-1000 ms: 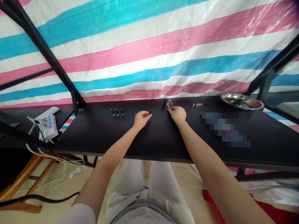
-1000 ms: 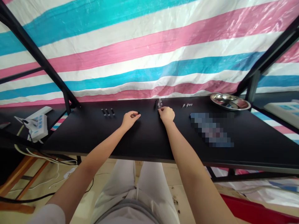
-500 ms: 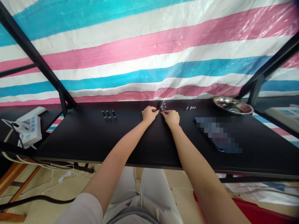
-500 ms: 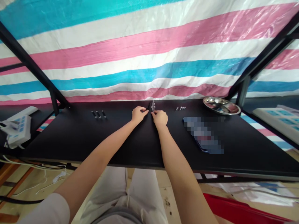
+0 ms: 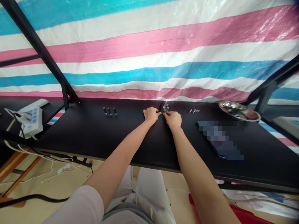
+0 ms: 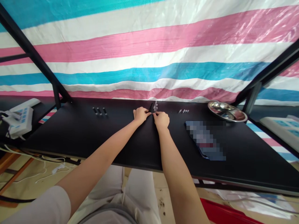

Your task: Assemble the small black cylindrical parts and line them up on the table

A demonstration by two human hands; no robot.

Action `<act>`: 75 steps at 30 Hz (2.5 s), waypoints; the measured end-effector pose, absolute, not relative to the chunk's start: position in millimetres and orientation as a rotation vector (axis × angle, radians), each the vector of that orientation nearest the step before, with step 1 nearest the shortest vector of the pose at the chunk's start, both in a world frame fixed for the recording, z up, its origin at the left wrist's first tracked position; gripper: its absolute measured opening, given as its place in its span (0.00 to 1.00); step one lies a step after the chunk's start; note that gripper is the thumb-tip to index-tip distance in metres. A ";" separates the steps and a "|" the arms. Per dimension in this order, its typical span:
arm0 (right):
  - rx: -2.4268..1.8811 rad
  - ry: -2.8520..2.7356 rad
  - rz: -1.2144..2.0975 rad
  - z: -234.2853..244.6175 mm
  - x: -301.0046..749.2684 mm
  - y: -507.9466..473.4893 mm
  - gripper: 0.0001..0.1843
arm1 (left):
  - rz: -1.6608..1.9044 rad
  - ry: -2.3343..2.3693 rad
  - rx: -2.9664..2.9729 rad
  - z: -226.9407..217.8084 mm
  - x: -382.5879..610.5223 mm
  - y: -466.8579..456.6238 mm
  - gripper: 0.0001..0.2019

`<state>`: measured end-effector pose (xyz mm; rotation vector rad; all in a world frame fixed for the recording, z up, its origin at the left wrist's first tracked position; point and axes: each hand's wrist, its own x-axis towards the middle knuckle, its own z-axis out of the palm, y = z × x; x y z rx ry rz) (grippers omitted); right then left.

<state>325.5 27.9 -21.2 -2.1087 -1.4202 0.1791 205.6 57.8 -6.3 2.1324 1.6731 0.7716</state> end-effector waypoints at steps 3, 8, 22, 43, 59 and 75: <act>-2.118 -1.454 0.165 -20.5 325.1 26.4 0.17 | 0.752 1.682 2.146 -4.0 205.3 54.1 0.13; -2.149 -1.496 0.114 -19.0 323.8 21.3 0.17 | 0.751 1.701 2.112 -3.5 198.9 45.9 0.16; -1.726 -1.755 0.214 -7.1 298.4 0.8 0.17 | 1.268 1.533 1.792 2.1 91.5 -20.8 0.38; -1.500 -1.751 0.158 -18.7 293.0 -1.1 0.22 | 1.515 1.449 0.913 2.7 69.0 13.8 0.36; -1.222 -1.757 0.705 -4.4 253.9 -13.4 0.27 | 0.865 0.618 0.993 20.4 81.5 -17.9 0.27; -1.161 -1.738 0.703 -2.9 246.2 -16.8 0.21 | 1.132 0.894 1.158 5.7 84.2 -6.0 0.14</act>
